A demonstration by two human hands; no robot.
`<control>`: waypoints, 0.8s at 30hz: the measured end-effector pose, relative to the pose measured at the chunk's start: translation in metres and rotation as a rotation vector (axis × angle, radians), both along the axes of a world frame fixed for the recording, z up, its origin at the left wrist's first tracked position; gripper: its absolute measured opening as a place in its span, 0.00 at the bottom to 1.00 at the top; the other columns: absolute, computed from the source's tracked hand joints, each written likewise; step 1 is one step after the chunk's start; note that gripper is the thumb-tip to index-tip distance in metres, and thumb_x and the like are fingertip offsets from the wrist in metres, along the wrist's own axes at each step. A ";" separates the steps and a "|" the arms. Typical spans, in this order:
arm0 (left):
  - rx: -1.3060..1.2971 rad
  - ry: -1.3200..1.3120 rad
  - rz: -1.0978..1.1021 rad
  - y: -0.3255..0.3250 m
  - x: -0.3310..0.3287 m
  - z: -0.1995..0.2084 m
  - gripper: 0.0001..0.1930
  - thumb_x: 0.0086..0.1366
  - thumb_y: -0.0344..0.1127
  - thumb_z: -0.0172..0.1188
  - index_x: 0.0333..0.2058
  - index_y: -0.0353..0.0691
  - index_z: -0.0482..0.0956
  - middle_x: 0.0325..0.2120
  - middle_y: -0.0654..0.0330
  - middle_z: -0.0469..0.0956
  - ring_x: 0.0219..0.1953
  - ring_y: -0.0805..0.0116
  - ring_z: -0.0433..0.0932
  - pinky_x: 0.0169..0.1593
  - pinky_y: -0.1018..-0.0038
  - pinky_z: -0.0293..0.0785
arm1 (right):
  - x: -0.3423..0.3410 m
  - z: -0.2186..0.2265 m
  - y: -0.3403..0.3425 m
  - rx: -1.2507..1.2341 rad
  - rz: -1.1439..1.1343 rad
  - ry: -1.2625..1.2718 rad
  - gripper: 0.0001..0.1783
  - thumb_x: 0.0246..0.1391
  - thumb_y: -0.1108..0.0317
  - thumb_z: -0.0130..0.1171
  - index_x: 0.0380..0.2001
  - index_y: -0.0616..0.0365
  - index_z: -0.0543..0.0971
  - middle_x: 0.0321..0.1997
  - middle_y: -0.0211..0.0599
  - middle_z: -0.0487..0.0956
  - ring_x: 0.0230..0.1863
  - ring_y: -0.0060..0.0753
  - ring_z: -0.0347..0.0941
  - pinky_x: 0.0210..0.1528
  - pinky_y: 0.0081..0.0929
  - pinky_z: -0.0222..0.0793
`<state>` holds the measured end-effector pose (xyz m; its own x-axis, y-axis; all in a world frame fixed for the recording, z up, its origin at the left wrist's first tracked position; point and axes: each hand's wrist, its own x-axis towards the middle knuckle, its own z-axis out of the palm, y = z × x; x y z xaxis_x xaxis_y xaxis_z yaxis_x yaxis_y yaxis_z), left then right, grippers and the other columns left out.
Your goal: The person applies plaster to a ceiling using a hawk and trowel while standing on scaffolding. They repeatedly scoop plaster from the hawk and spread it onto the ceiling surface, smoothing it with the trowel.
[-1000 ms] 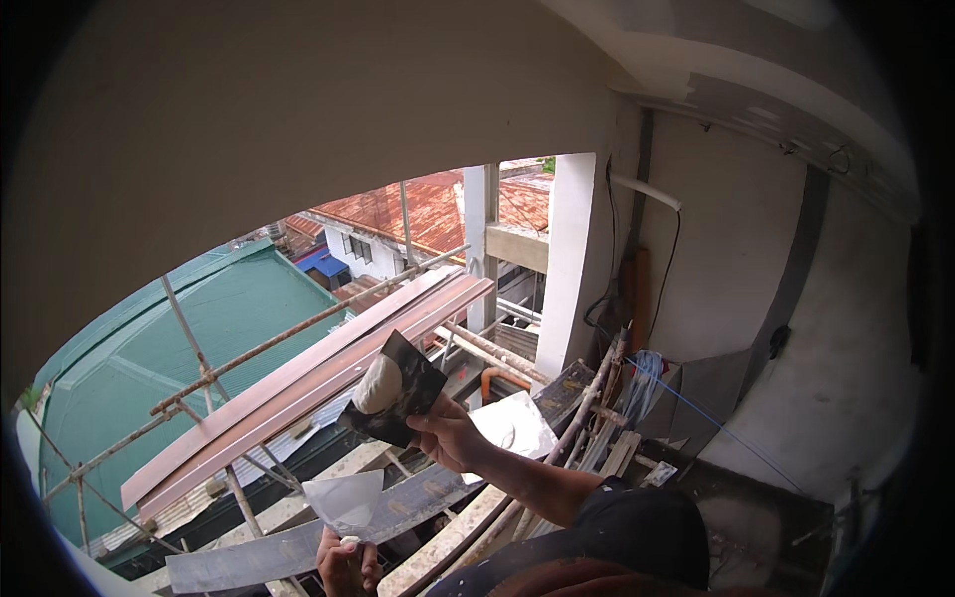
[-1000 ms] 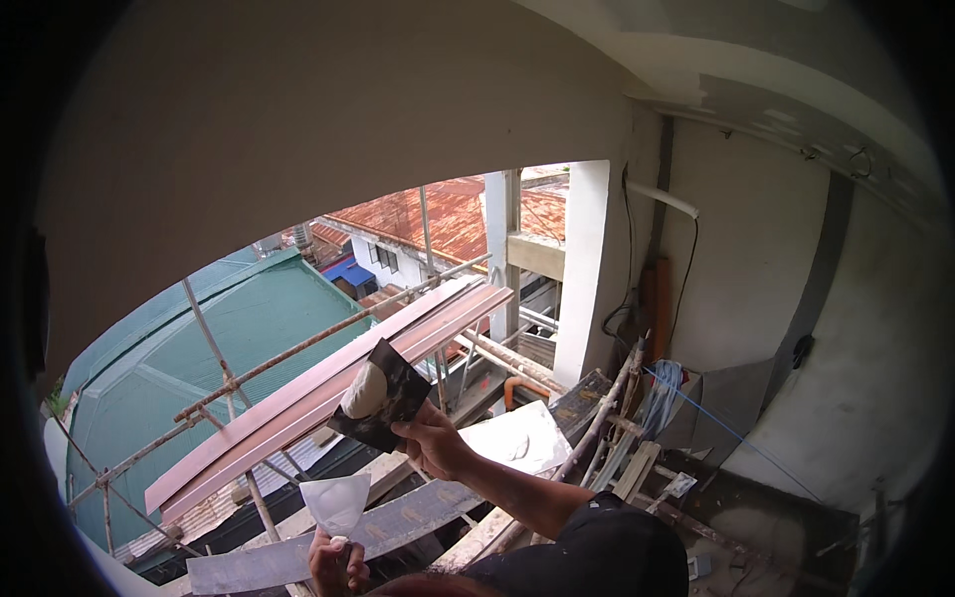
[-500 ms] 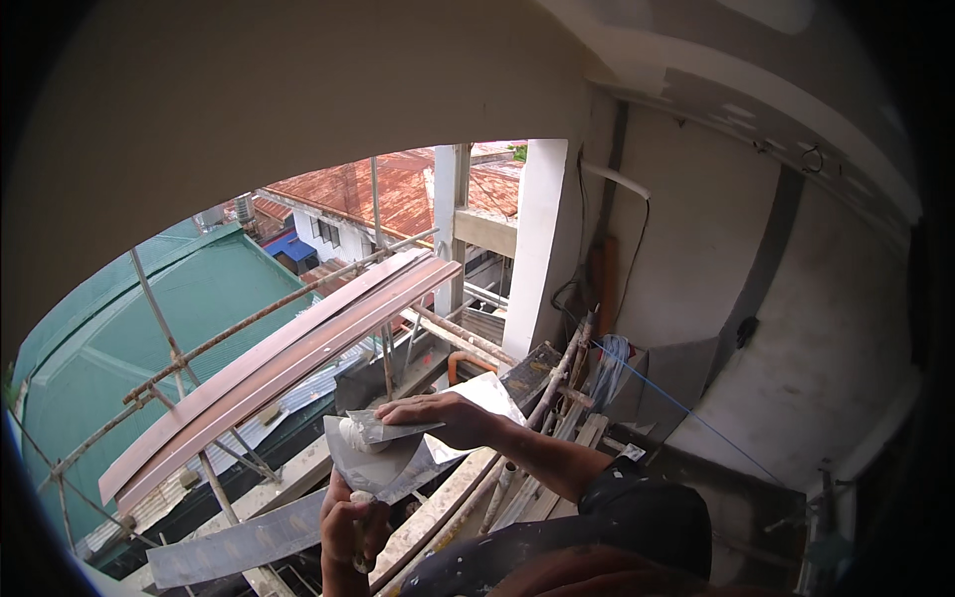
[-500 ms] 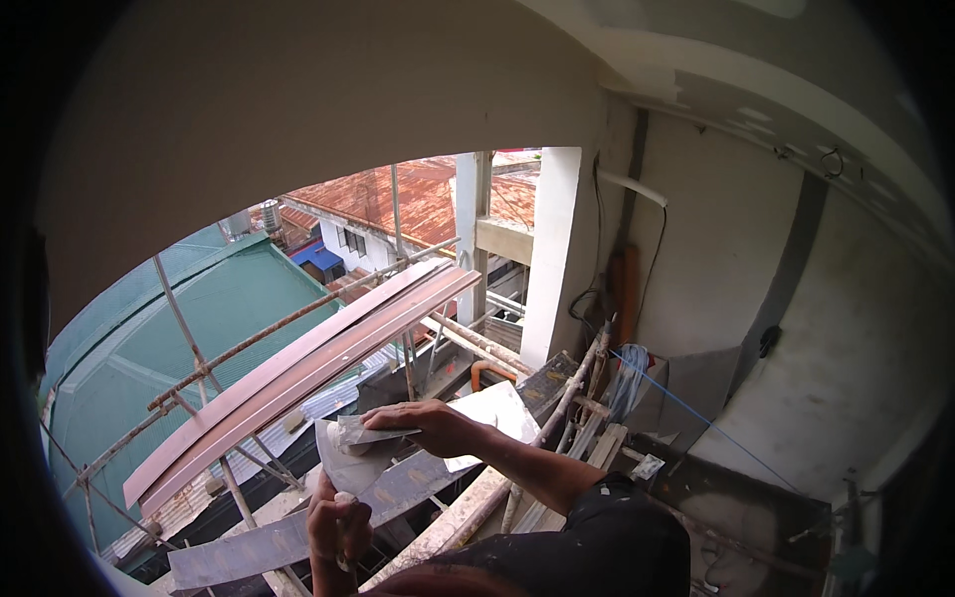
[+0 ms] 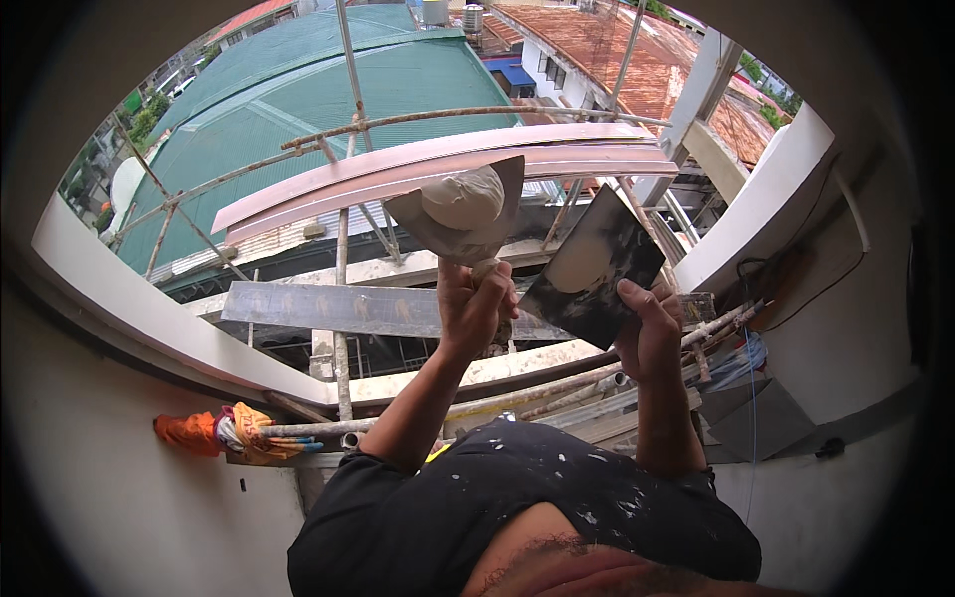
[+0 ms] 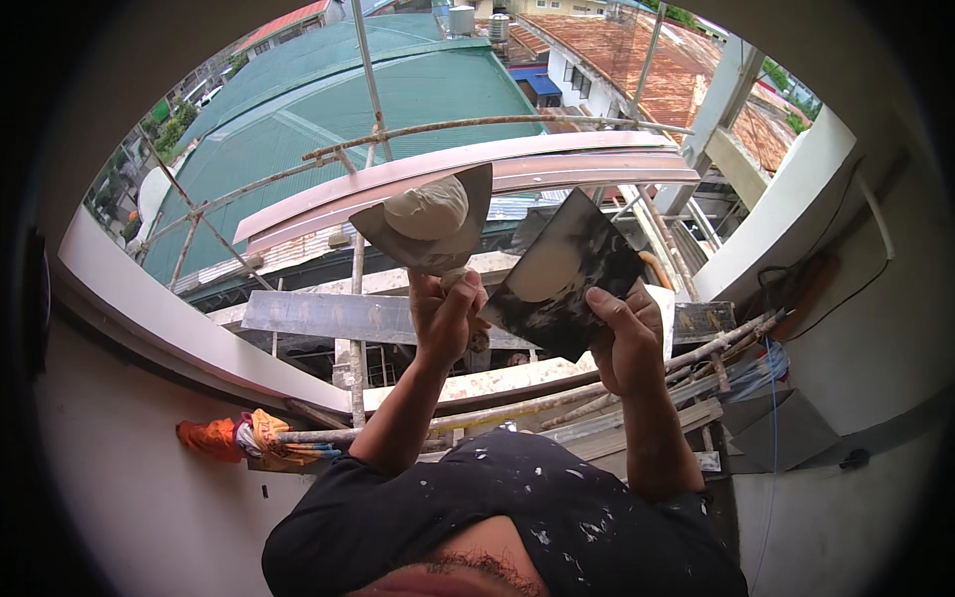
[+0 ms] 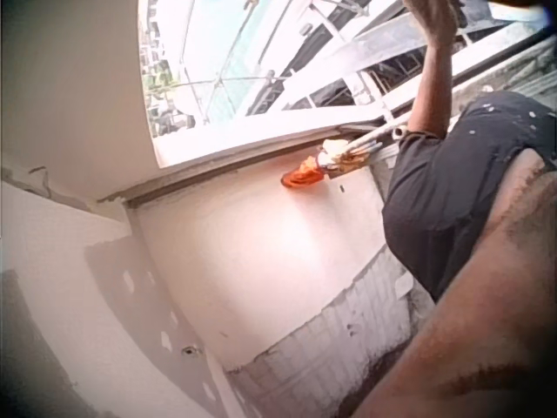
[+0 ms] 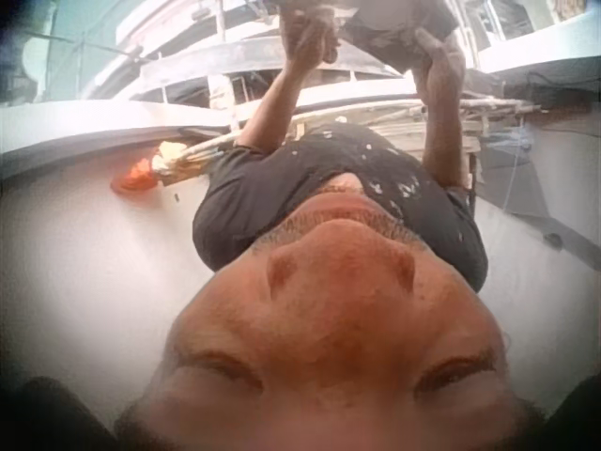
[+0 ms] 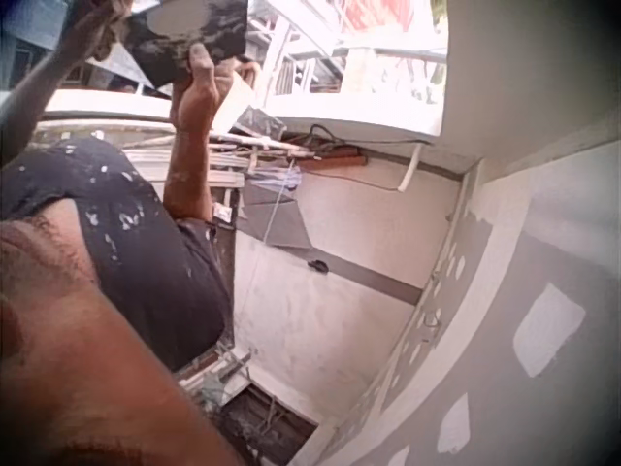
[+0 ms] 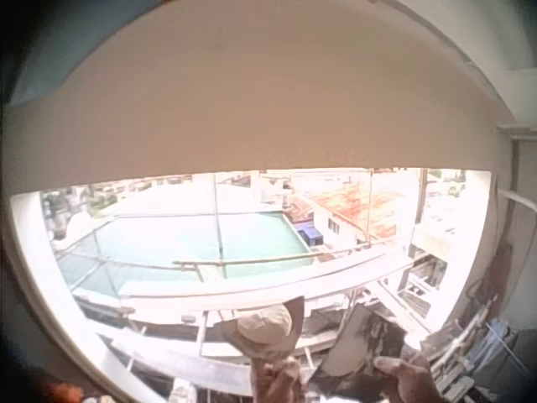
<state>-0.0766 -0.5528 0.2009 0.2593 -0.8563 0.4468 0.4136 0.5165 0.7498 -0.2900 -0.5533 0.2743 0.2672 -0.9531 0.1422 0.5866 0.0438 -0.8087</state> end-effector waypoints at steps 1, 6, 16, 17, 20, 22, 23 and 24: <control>-0.015 -0.027 0.117 -0.003 -0.003 -0.001 0.26 0.69 0.26 0.58 0.61 0.41 0.58 0.36 0.58 0.77 0.29 0.74 0.78 0.33 0.75 0.79 | 0.001 -0.008 -0.004 0.028 0.118 -0.024 0.20 0.62 0.78 0.53 0.56 0.70 0.70 0.51 0.50 0.80 0.50 0.39 0.82 0.54 0.37 0.81; -0.139 -0.137 0.235 -0.004 -0.003 0.003 0.26 0.65 0.29 0.66 0.57 0.34 0.63 0.43 0.59 0.76 0.41 0.74 0.79 0.44 0.75 0.78 | 0.039 0.000 0.003 0.073 0.304 -0.131 0.17 0.63 0.75 0.53 0.54 0.69 0.70 0.51 0.49 0.79 0.50 0.36 0.81 0.55 0.37 0.80; -0.423 -1.160 0.562 0.001 0.022 0.013 0.34 0.58 0.22 0.61 0.65 0.44 0.69 0.65 0.48 0.70 0.53 0.48 0.81 0.42 0.64 0.83 | 0.005 0.006 -0.021 -0.050 0.257 -0.245 0.18 0.62 0.75 0.54 0.55 0.63 0.72 0.50 0.42 0.80 0.49 0.33 0.82 0.51 0.34 0.82; -0.389 -1.252 0.578 0.005 0.018 0.017 0.36 0.56 0.20 0.58 0.66 0.44 0.67 0.64 0.48 0.70 0.54 0.47 0.81 0.41 0.64 0.83 | -0.005 0.012 -0.035 -0.074 0.237 -0.307 0.19 0.63 0.76 0.54 0.57 0.60 0.73 0.51 0.39 0.81 0.50 0.33 0.81 0.51 0.34 0.82; -0.037 -1.160 0.472 0.002 0.022 -0.044 0.27 0.64 0.23 0.53 0.63 0.37 0.67 0.47 0.43 0.80 0.37 0.54 0.85 0.33 0.68 0.80 | -0.047 0.048 -0.097 -0.366 -0.004 -0.358 0.28 0.62 0.77 0.55 0.65 0.60 0.66 0.60 0.41 0.76 0.57 0.38 0.78 0.57 0.38 0.79; 0.282 -0.521 0.228 0.003 -0.002 -0.042 0.21 0.68 0.29 0.54 0.59 0.36 0.64 0.19 0.60 0.73 0.15 0.76 0.72 0.20 0.75 0.73 | -0.106 0.081 -0.139 -0.590 -0.262 -0.490 0.28 0.62 0.76 0.56 0.65 0.59 0.66 0.60 0.41 0.76 0.58 0.38 0.77 0.59 0.39 0.77; 0.302 -0.446 0.213 0.004 -0.005 -0.033 0.22 0.67 0.28 0.55 0.59 0.38 0.63 0.17 0.61 0.72 0.14 0.75 0.71 0.19 0.76 0.72 | -0.132 0.103 -0.158 -0.667 -0.412 -0.507 0.27 0.62 0.76 0.57 0.64 0.59 0.67 0.59 0.39 0.76 0.58 0.36 0.76 0.60 0.39 0.76; 0.251 -0.340 0.194 -0.003 -0.003 -0.033 0.26 0.65 0.26 0.53 0.62 0.41 0.61 0.15 0.62 0.69 0.12 0.75 0.68 0.17 0.75 0.71 | -0.158 0.128 -0.172 -0.741 -0.580 -0.511 0.26 0.62 0.76 0.57 0.63 0.58 0.68 0.59 0.38 0.76 0.58 0.35 0.75 0.61 0.39 0.74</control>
<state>-0.0795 -0.5558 0.1678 0.2999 -0.8988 0.3196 0.0358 0.3454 0.9378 -0.4485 -0.7252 0.4021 -0.4538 -0.5459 0.7043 0.6370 -0.7514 -0.1720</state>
